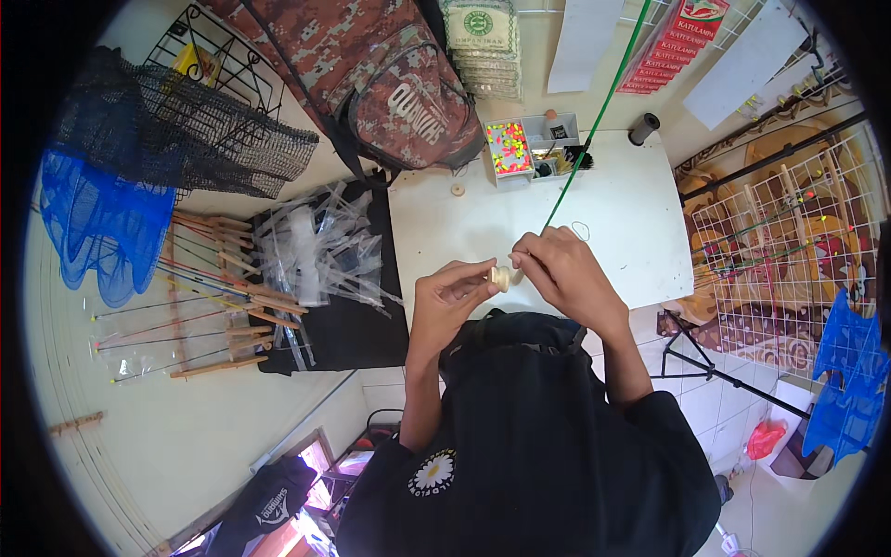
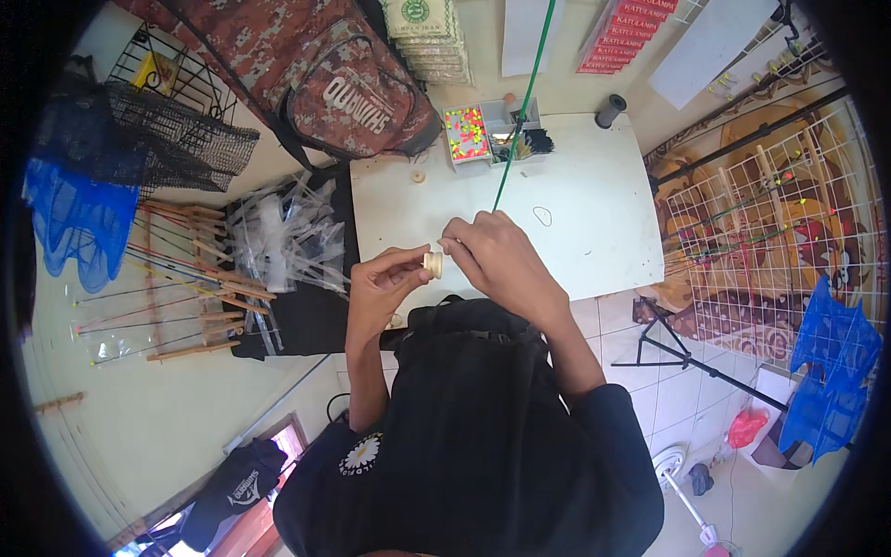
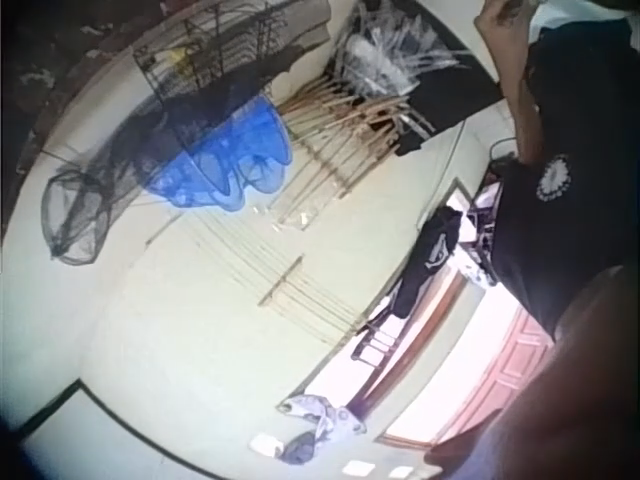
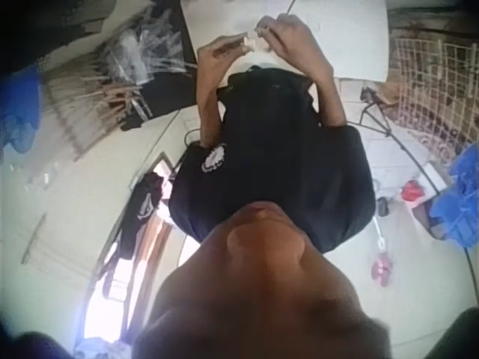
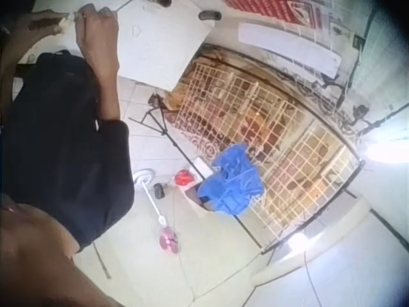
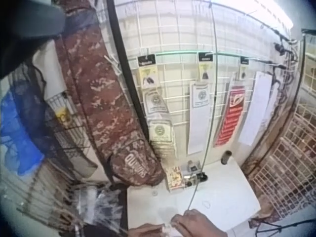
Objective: Assemble a fishing rod component or lure.
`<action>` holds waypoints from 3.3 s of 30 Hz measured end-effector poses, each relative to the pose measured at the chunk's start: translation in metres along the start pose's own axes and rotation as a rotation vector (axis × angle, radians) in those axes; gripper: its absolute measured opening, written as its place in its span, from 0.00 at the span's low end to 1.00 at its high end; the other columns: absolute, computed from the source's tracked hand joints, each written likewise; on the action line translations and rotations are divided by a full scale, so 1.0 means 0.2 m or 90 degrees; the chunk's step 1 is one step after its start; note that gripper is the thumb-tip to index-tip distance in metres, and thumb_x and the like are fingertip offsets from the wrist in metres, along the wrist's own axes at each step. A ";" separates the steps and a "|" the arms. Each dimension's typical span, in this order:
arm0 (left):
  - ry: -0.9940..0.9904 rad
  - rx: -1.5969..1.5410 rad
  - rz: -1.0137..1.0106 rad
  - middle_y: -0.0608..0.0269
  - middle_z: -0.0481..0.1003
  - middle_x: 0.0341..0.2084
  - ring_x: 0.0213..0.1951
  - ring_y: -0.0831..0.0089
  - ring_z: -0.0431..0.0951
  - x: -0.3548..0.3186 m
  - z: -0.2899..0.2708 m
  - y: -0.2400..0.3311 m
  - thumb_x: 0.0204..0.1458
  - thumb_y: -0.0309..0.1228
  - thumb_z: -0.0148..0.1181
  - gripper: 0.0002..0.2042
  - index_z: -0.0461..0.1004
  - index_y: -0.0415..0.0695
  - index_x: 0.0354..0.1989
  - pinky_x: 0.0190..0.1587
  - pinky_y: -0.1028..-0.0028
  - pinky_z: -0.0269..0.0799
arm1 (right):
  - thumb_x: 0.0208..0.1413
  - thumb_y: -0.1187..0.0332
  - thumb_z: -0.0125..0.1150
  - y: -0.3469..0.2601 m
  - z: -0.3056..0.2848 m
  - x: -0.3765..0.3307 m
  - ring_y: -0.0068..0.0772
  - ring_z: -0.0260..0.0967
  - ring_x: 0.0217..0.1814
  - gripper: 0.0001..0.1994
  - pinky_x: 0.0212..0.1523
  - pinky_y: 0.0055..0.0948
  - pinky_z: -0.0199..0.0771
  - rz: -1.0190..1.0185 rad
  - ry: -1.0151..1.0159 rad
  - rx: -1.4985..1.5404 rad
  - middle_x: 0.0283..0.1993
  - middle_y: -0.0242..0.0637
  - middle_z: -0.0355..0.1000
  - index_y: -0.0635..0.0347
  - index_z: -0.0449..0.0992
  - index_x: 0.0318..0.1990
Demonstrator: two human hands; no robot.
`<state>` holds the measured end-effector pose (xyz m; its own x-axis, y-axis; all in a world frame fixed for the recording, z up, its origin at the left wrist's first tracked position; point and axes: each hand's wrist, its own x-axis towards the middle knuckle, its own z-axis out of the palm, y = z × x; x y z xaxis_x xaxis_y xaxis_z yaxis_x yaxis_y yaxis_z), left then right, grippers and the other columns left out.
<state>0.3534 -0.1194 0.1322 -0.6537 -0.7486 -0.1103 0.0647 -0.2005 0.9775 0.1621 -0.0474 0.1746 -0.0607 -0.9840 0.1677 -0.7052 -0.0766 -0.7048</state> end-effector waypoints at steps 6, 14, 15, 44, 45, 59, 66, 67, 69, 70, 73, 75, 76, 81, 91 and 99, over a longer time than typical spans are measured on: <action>0.095 -0.140 0.010 0.54 0.77 0.41 0.40 0.73 0.78 0.04 0.01 0.00 0.49 0.18 0.65 0.16 0.75 0.32 0.48 0.46 0.74 0.75 | 0.56 0.73 0.55 -0.11 0.04 -0.08 0.48 0.69 0.31 0.04 0.35 0.43 0.69 -0.069 -0.127 0.058 0.27 0.42 0.70 0.59 0.73 0.38; -0.065 -0.038 -0.020 0.57 0.78 0.35 0.37 0.76 0.77 -0.04 0.00 0.11 0.49 0.19 0.64 0.14 0.77 0.32 0.45 0.44 0.77 0.73 | 0.60 0.70 0.49 0.11 0.09 -0.06 0.58 0.70 0.29 0.06 0.33 0.49 0.67 0.019 -0.065 0.098 0.25 0.50 0.71 0.64 0.68 0.37; -0.072 -0.037 -0.029 0.59 0.78 0.35 0.38 0.76 0.78 -0.04 -0.01 0.09 0.49 0.19 0.65 0.14 0.77 0.33 0.45 0.43 0.77 0.74 | 0.58 0.73 0.50 0.07 0.04 -0.03 0.51 0.70 0.34 0.04 0.37 0.41 0.67 0.038 -0.065 0.051 0.29 0.43 0.72 0.62 0.70 0.37; -0.003 -0.017 -0.051 0.57 0.78 0.35 0.39 0.74 0.78 -0.05 -0.09 0.12 0.48 0.17 0.65 0.14 0.76 0.31 0.45 0.46 0.76 0.74 | 0.59 0.68 0.50 -0.08 0.01 0.04 0.55 0.64 0.32 0.07 0.42 0.47 0.64 -0.027 -0.112 0.017 0.23 0.50 0.65 0.64 0.68 0.34; 0.073 -0.031 -0.046 0.56 0.78 0.35 0.39 0.73 0.78 -0.04 -0.09 0.11 0.48 0.17 0.65 0.14 0.75 0.32 0.45 0.46 0.76 0.74 | 0.59 0.68 0.50 -0.12 0.02 0.02 0.56 0.65 0.30 0.07 0.38 0.47 0.64 -0.043 -0.138 0.021 0.22 0.50 0.65 0.64 0.68 0.34; 0.119 -0.008 -0.014 0.56 0.78 0.36 0.38 0.75 0.78 -0.04 -0.11 0.14 0.49 0.18 0.65 0.11 0.78 0.31 0.42 0.43 0.76 0.75 | 0.57 0.68 0.53 -0.25 0.04 0.01 0.51 0.71 0.24 0.07 0.26 0.44 0.70 -0.133 -0.168 -0.008 0.17 0.46 0.66 0.62 0.66 0.34; -0.088 0.068 -0.024 0.58 0.76 0.35 0.37 0.74 0.79 -0.13 -0.13 0.23 0.47 0.17 0.65 0.13 0.78 0.34 0.43 0.44 0.77 0.75 | 0.60 0.68 0.50 -0.12 0.07 0.02 0.55 0.69 0.23 0.06 0.25 0.45 0.68 -0.025 -0.176 -0.093 0.16 0.45 0.66 0.62 0.66 0.36; 0.002 0.101 -0.033 0.58 0.76 0.34 0.37 0.73 0.79 -0.12 -0.11 0.22 0.47 0.17 0.65 0.13 0.79 0.34 0.43 0.44 0.77 0.75 | 0.60 0.68 0.50 -0.15 0.03 0.02 0.55 0.69 0.23 0.06 0.25 0.45 0.68 -0.026 -0.170 -0.097 0.16 0.45 0.66 0.62 0.66 0.36; 0.107 0.074 -0.005 0.59 0.76 0.35 0.38 0.73 0.79 -0.07 -0.13 0.15 0.48 0.17 0.65 0.12 0.78 0.34 0.43 0.43 0.77 0.75 | 0.60 0.68 0.49 -0.22 -0.01 0.02 0.54 0.69 0.23 0.07 0.25 0.46 0.68 -0.053 -0.194 -0.048 0.17 0.45 0.67 0.62 0.66 0.37; 0.110 0.073 -0.005 0.59 0.76 0.35 0.38 0.73 0.79 -0.07 -0.13 0.15 0.48 0.17 0.65 0.12 0.78 0.34 0.43 0.43 0.77 0.75 | 0.60 0.68 0.49 -0.25 0.00 0.01 0.54 0.70 0.23 0.07 0.25 0.46 0.68 -0.084 -0.227 0.008 0.17 0.45 0.67 0.62 0.66 0.37; 0.077 -0.107 0.015 0.59 0.76 0.34 0.36 0.76 0.77 -0.07 -0.10 0.22 0.47 0.17 0.65 0.13 0.78 0.33 0.43 0.43 0.77 0.74 | 0.60 0.67 0.49 -0.19 0.13 -0.04 0.54 0.70 0.23 0.07 0.26 0.47 0.69 -0.140 -0.216 0.029 0.19 0.47 0.67 0.61 0.66 0.37; 0.012 -0.020 0.017 0.60 0.75 0.34 0.36 0.76 0.77 -0.12 -0.10 0.25 0.47 0.17 0.65 0.13 0.78 0.34 0.43 0.43 0.78 0.74 | 0.60 0.67 0.48 -0.11 0.14 0.00 0.56 0.70 0.24 0.07 0.27 0.47 0.69 -0.107 -0.338 -0.047 0.19 0.48 0.67 0.62 0.66 0.36; -0.057 0.068 0.018 0.60 0.75 0.33 0.36 0.77 0.77 -0.14 -0.09 0.26 0.47 0.17 0.66 0.13 0.78 0.34 0.44 0.42 0.79 0.75 | 0.60 0.67 0.48 -0.10 0.12 0.00 0.56 0.69 0.24 0.07 0.26 0.46 0.68 -0.021 -0.259 -0.035 0.19 0.46 0.68 0.62 0.66 0.35; 0.155 0.134 0.030 0.60 0.76 0.35 0.38 0.76 0.77 -0.07 -0.10 0.16 0.47 0.18 0.66 0.14 0.77 0.34 0.45 0.43 0.79 0.74 | 0.59 0.68 0.50 -0.21 0.02 0.03 0.52 0.68 0.22 0.06 0.26 0.45 0.67 -0.076 -0.146 -0.051 0.20 0.44 0.68 0.61 0.66 0.34; -0.056 0.068 0.051 0.60 0.76 0.36 0.37 0.77 0.77 0.00 -0.10 0.18 0.46 0.18 0.67 0.15 0.77 0.35 0.45 0.44 0.78 0.72 | 0.55 0.73 0.53 -0.05 0.11 0.05 0.48 0.68 0.42 0.04 0.45 0.40 0.67 -0.096 -0.051 -0.074 0.29 0.45 0.71 0.65 0.72 0.35; 0.204 0.180 0.103 0.61 0.74 0.37 0.37 0.78 0.74 0.14 -0.06 0.00 0.50 0.21 0.65 0.14 0.75 0.34 0.46 0.44 0.77 0.71 | 0.53 0.73 0.58 -0.04 0.15 0.07 0.46 0.64 0.54 0.05 0.57 0.42 0.65 -0.092 0.030 -0.143 0.39 0.40 0.71 0.62 0.73 0.37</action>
<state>0.3443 -0.1491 0.1261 -0.3823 -0.9231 0.0406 -0.0906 0.0812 0.9926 0.1887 -0.0656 0.1617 0.0224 -0.9565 0.2909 -0.8481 -0.1723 -0.5011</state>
